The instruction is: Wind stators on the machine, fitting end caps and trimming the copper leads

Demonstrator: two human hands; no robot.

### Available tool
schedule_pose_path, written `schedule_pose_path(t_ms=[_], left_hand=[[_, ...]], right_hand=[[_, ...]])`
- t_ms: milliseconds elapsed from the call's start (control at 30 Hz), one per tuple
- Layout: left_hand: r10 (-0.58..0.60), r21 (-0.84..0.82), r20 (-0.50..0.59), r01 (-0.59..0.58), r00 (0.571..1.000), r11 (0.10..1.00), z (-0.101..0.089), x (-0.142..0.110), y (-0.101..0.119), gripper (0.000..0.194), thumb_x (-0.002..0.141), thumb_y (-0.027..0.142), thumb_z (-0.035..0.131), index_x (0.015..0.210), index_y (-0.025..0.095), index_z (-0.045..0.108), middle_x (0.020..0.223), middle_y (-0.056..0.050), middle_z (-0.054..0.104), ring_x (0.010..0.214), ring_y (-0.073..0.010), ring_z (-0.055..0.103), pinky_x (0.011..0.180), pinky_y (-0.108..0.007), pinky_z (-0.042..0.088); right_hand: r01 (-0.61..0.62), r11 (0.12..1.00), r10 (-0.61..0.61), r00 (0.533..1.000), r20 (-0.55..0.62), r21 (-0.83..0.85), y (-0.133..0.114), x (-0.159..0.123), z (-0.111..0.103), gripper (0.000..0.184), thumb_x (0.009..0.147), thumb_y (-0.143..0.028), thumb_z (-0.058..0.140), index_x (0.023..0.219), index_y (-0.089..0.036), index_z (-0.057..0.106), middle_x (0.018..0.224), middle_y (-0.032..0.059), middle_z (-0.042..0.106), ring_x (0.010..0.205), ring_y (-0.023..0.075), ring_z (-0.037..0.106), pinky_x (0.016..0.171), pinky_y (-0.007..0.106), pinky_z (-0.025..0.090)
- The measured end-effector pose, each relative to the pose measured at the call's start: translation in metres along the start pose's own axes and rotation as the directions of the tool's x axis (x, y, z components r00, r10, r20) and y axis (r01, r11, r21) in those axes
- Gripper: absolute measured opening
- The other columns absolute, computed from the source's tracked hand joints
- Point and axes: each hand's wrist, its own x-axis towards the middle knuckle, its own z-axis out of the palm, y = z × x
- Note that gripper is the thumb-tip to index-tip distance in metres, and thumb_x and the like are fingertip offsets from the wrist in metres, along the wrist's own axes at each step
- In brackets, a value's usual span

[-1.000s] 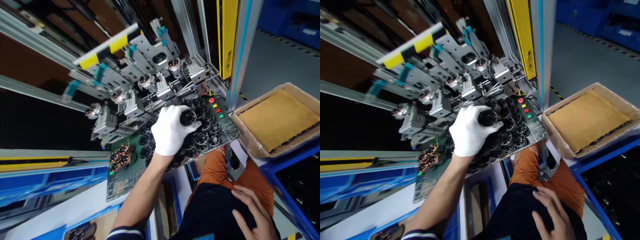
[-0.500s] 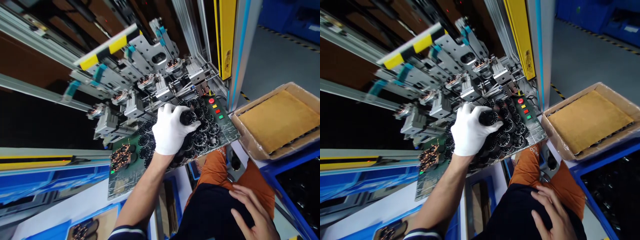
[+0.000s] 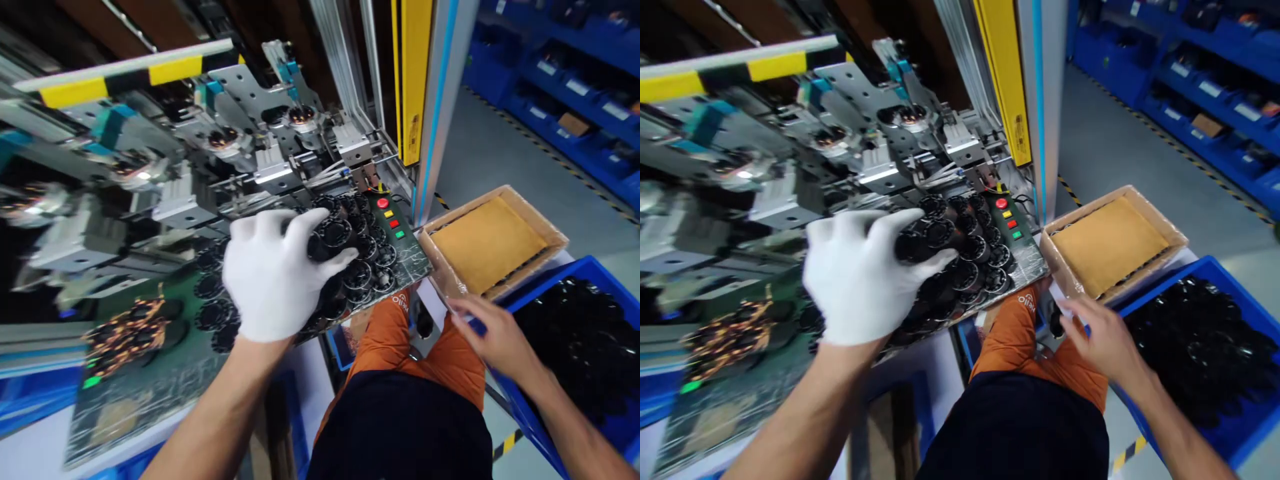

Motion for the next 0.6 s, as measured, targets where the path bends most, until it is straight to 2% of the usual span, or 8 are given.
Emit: schedule_pose_path(t_ms=[67,133,200,267,367,433,533,600], left_hand=[[0.050,-0.066,-0.111,-0.057,0.993,0.996,-0.013,-0.022,0.003,0.056,0.099,0.061,0.085,0.143,0.029,0.074,0.129,-0.013,0.072,0.120,-0.0402,0.069,0.102,-0.053,0.055],[0.139,-0.156,-0.160,-0.163,0.977,0.974,-0.026,-0.053,0.010,0.042,0.103,0.048,0.084,0.140,0.031,0.071,0.125,-0.010,0.073,0.114,-0.0354,0.072,0.101,-0.051,0.055],[0.246,-0.269,-0.131,-0.273,0.960,0.924,-0.032,-0.089,0.020,0.027,0.107,0.037,0.078,0.132,0.029,0.071,0.115,-0.008,0.073,0.103,-0.0309,0.072,0.092,-0.046,0.057],[0.297,-0.358,-0.054,-0.296,0.953,0.885,-0.030,-0.125,0.032,0.015,0.111,0.030,0.068,0.125,0.027,0.071,0.109,-0.007,0.074,0.099,-0.0279,0.073,0.089,-0.042,0.059],[0.196,-0.480,0.105,-0.123,0.975,0.869,-0.018,-0.167,0.052,0.013,0.114,0.029,0.063,0.122,0.027,0.073,0.110,-0.006,0.077,0.099,-0.0246,0.075,0.084,-0.037,0.062],[0.118,-0.582,0.241,0.045,0.963,0.812,-0.010,-0.184,0.068,0.012,0.111,0.027,0.067,0.121,0.028,0.073,0.111,-0.004,0.078,0.097,-0.0230,0.077,0.082,-0.035,0.064],[0.107,-0.680,0.440,0.253,0.892,0.688,-0.002,-0.192,0.092,0.021,0.101,0.021,0.078,0.118,0.031,0.074,0.113,-0.002,0.079,0.099,-0.0238,0.078,0.085,-0.038,0.067],[0.163,-0.722,0.512,0.320,0.843,0.613,0.005,-0.188,0.108,0.028,0.094,0.022,0.086,0.118,0.032,0.075,0.115,-0.003,0.080,0.103,-0.0268,0.079,0.090,-0.043,0.069]], right_hand=[[-0.081,0.989,0.080,0.997,-0.009,-0.121,0.035,0.056,-0.016,0.036,0.118,-0.030,0.052,0.143,-0.019,0.076,0.128,0.0131,0.083,0.112,0.0277,0.082,0.105,0.044,0.068],[-0.103,0.971,0.107,0.994,0.006,-0.215,0.065,0.109,-0.023,0.042,0.116,-0.018,0.049,0.152,-0.016,0.071,0.143,0.0171,0.078,0.128,0.0309,0.077,0.118,0.051,0.062],[-0.066,0.957,0.094,0.992,0.085,-0.281,0.085,0.153,-0.022,0.040,0.115,-0.021,0.060,0.154,-0.019,0.069,0.148,0.0152,0.075,0.133,0.0302,0.075,0.120,0.054,0.060],[-0.015,0.942,0.074,0.983,0.166,-0.334,0.095,0.181,-0.018,0.041,0.114,-0.032,0.072,0.153,-0.021,0.069,0.148,0.0126,0.074,0.133,0.0295,0.074,0.118,0.055,0.062],[0.025,0.911,0.076,0.971,0.226,-0.411,0.098,0.200,-0.011,0.043,0.112,-0.043,0.076,0.148,-0.020,0.069,0.145,0.0121,0.072,0.130,0.0294,0.073,0.114,0.056,0.063],[0.026,0.889,0.090,0.969,0.230,-0.457,0.097,0.201,-0.009,0.044,0.112,-0.045,0.076,0.146,-0.020,0.069,0.144,0.0120,0.072,0.127,0.0293,0.073,0.113,0.055,0.063],[0.025,0.868,0.088,0.975,0.203,-0.495,0.099,0.199,-0.012,0.041,0.111,-0.042,0.074,0.145,-0.019,0.070,0.142,0.0126,0.071,0.127,0.0303,0.071,0.111,0.053,0.061],[0.042,0.865,0.051,0.984,0.171,-0.501,0.102,0.198,-0.019,0.031,0.110,-0.037,0.071,0.135,-0.019,0.075,0.141,0.0160,0.071,0.132,0.0332,0.067,0.112,0.052,0.059]])
